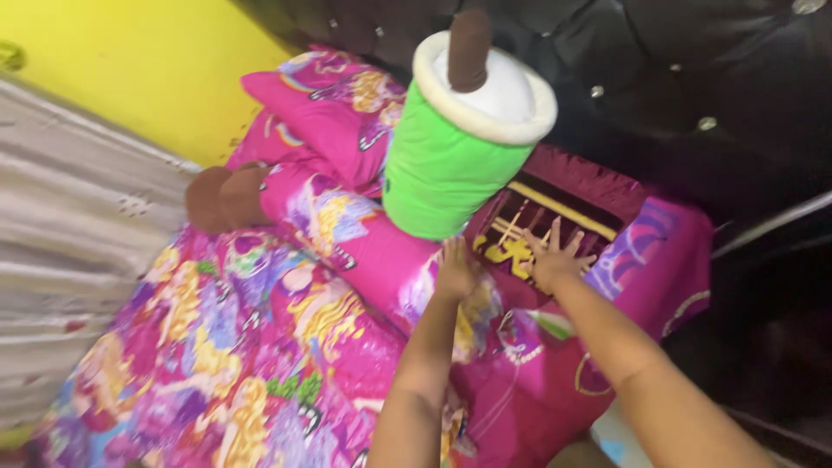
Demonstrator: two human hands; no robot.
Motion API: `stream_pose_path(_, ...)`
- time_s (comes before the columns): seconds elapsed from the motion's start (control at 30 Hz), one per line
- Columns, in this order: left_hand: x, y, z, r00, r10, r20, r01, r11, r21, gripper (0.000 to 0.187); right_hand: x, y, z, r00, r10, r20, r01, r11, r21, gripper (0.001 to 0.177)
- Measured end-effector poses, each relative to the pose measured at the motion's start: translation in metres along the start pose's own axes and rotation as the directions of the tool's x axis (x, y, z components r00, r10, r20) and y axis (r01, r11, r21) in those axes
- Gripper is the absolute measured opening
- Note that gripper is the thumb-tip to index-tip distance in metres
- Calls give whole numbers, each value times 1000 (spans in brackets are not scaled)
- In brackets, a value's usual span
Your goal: Organizing and tidying bedroom items including folding a prayer mat and hanging clothes on a wall rack.
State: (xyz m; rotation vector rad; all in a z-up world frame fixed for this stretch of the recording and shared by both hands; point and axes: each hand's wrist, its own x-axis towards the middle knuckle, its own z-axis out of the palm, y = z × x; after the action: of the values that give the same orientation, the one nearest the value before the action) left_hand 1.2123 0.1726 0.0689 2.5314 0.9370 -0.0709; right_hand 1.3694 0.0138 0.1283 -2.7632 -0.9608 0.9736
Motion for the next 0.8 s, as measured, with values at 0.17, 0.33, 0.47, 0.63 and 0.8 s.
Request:
stream_pose_path(0.17, -56, -3, -92, 949, -109, -295, 93, 993, -66, 77, 16, -29, -2, 959, -270, 80, 240, 932, 270, 62)
stream_pose_path(0.33, -145, -15, -160, 812, -260, -523, 173, 962, -209, 81, -7, -110, -21, 768, -605, -209, 596, 557, 579, 42)
stream_pose_path(0.47, -225, -26, -203, 681, -337, -650, 212, 941, -265, 69, -98, -174, -56, 470, -803, -366, 862, 329, 386, 47)
stream_pose_path(0.63, -339, -25, -251, 562, -380, -734, 385, 906, -174, 52, -191, -209, -52, 183, -877, -445, 982, 142, 123, 49)
stream_pose_path(0.8, -469, -41, -289, 375, -253, -892, 343, 932, -120, 53, -271, -265, -22, 71, -910, -408, 997, 48, 66, 71)
